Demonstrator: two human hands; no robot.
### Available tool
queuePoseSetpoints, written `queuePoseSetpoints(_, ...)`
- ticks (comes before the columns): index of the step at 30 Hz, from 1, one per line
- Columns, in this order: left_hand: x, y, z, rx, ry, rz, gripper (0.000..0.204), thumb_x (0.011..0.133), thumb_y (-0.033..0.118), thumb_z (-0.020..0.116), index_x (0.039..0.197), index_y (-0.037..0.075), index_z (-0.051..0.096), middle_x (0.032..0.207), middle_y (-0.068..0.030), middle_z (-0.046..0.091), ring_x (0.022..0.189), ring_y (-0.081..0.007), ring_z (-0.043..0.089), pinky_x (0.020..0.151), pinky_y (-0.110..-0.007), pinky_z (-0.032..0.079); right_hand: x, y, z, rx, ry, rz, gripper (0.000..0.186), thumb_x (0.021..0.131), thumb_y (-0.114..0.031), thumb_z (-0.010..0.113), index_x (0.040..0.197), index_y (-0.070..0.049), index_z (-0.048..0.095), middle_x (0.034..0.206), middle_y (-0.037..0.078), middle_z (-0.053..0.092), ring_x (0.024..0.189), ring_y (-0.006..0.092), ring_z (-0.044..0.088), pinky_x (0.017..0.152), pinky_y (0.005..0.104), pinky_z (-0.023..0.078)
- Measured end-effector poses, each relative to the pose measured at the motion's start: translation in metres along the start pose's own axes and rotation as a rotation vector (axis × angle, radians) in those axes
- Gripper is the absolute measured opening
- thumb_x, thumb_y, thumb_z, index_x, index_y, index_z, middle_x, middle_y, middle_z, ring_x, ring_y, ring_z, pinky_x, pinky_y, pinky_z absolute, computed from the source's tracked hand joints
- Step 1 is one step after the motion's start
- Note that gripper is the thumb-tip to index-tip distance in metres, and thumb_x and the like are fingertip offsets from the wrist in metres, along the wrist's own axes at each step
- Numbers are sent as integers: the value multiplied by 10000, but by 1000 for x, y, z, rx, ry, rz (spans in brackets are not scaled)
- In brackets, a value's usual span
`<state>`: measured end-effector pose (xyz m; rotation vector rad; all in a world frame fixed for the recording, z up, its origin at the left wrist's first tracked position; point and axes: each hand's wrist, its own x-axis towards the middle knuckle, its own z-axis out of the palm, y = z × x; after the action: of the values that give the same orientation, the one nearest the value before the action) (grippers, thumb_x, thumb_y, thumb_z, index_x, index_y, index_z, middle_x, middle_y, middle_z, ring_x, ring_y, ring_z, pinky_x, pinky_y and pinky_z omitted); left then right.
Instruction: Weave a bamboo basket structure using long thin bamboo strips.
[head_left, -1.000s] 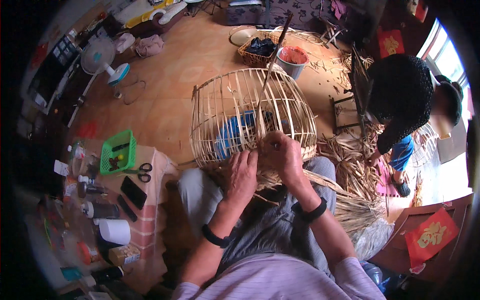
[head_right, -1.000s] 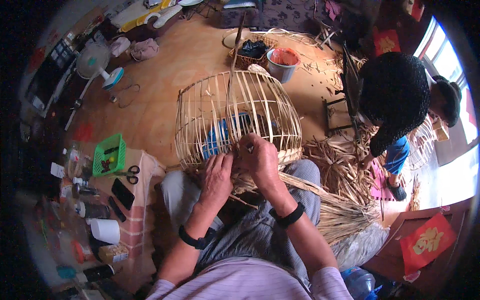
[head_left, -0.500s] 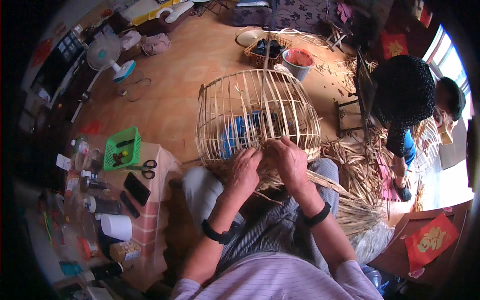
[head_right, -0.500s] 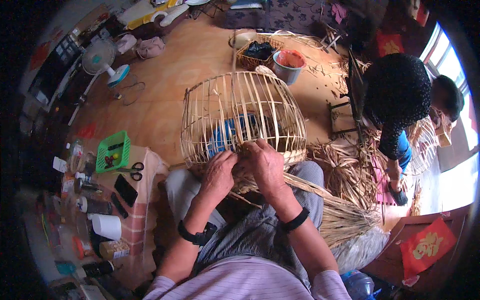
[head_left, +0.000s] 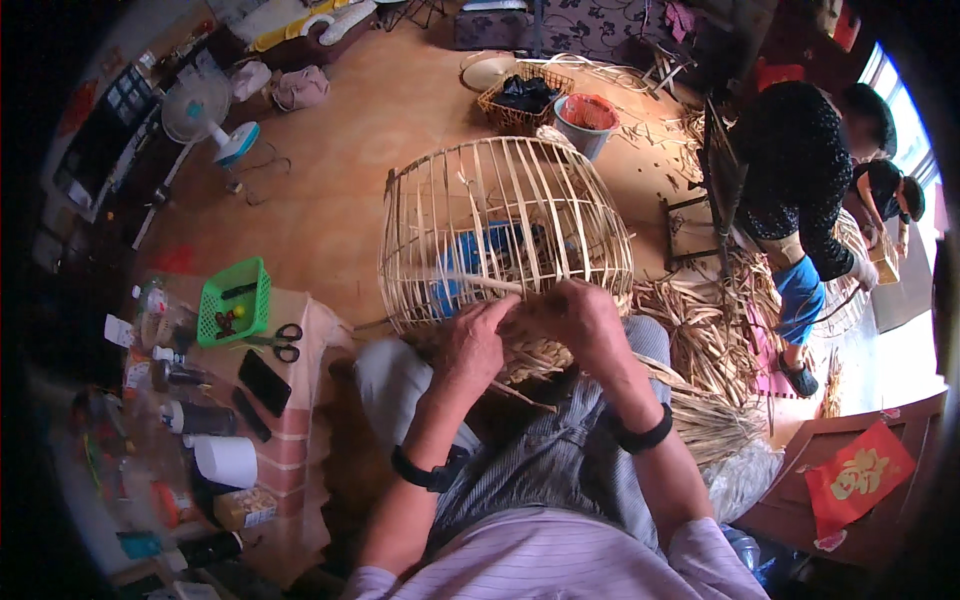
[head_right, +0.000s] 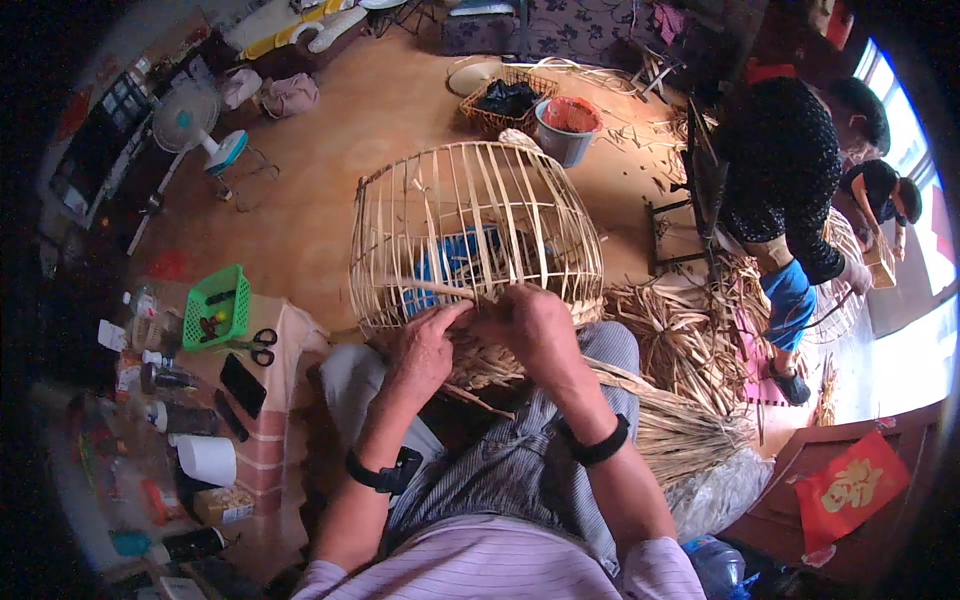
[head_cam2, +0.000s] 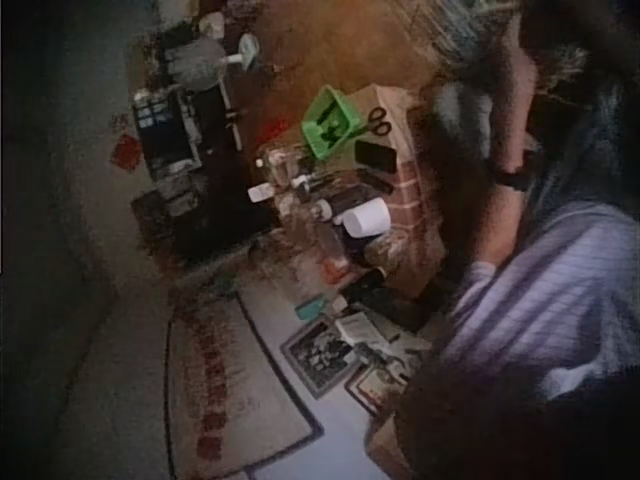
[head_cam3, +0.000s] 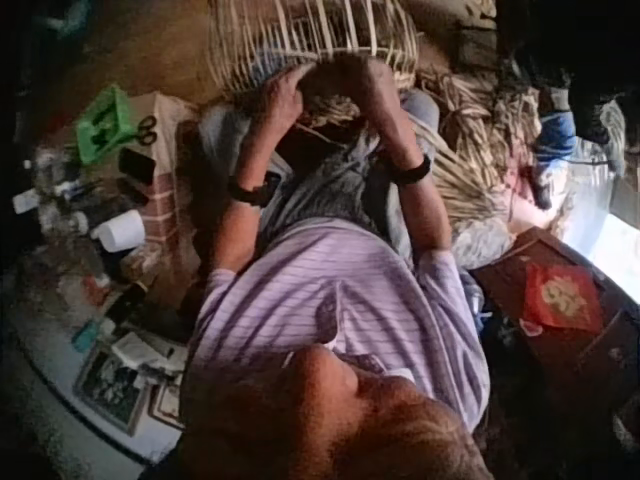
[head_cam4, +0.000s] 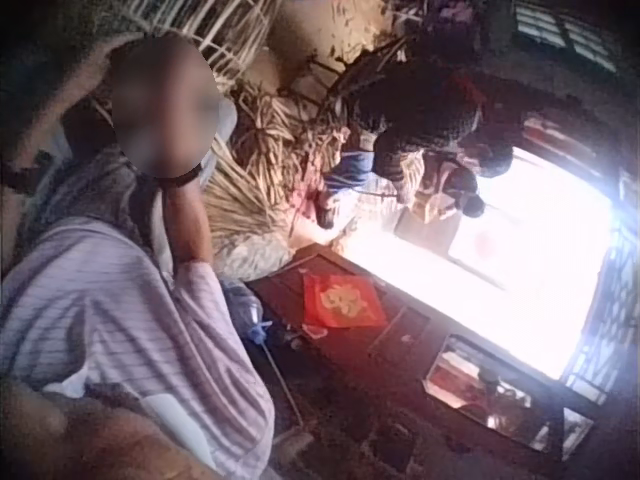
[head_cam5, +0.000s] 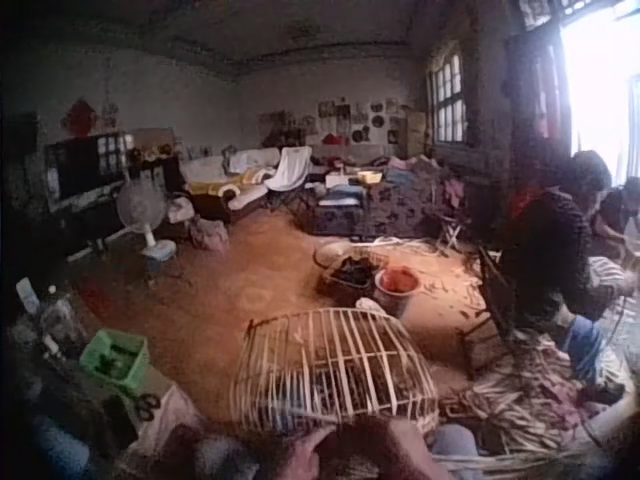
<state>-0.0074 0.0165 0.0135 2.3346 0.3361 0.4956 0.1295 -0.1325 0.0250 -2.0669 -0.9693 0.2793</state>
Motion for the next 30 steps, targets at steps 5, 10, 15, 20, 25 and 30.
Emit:
queuePoseSetpoints(5,-2,-1,2,23,-4,9,484,844,-118,537,1285,27,674,1184,-194,714,1144,-388,652,1025,-459,516,-30,25,-4,260,-42,65,242,871,-134,791,1067,1,748,938,138,763,844,211,724,775,345,562)
queuePoseSetpoints(10,0,0,4,145,2,55,426,849,-92,574,1250,16,670,1169,-181,714,1146,-371,649,1016,-459,508,-16,-4,-15,-109,128,-91,259,869,-240,830,1000,-39,731,834,124,670,752,314,677,695,420,552)
queuePoseSetpoints(15,-4,-7,11,207,-23,-15,430,825,-69,635,1248,10,632,1209,-187,694,1173,-381,635,1023,-463,505,5,-10,18,-206,189,-133,295,817,-243,848,940,-41,672,893,174,690,855,386,698,752,450,558)
queuePoseSetpoints(20,-9,-12,11,331,-31,117,512,814,-67,667,1313,4,576,1274,-212,664,1238,-386,605,1071,-474,487,0,-8,23,36,154,-25,274,800,-168,837,953,-9,676,879,216,703,849,401,706,755,455,557)
queuePoseSetpoints(25,-4,-4,0,262,-67,149,526,836,-96,641,1347,0,564,1294,-231,665,1258,-390,612,1082,-480,487,-7,-2,26,-105,194,-38,324,778,-219,852,932,2,672,904,212,670,842,436,688,748,506,555)
queuePoseSetpoints(30,-6,-1,-9,31,-3,24,418,935,-77,579,1341,21,567,1191,-240,708,1108,-410,691,928,-485,567,-2,-26,20,-270,181,-53,340,804,-289,856,923,-11,701,976,186,631,827,416,683,742,508,557)
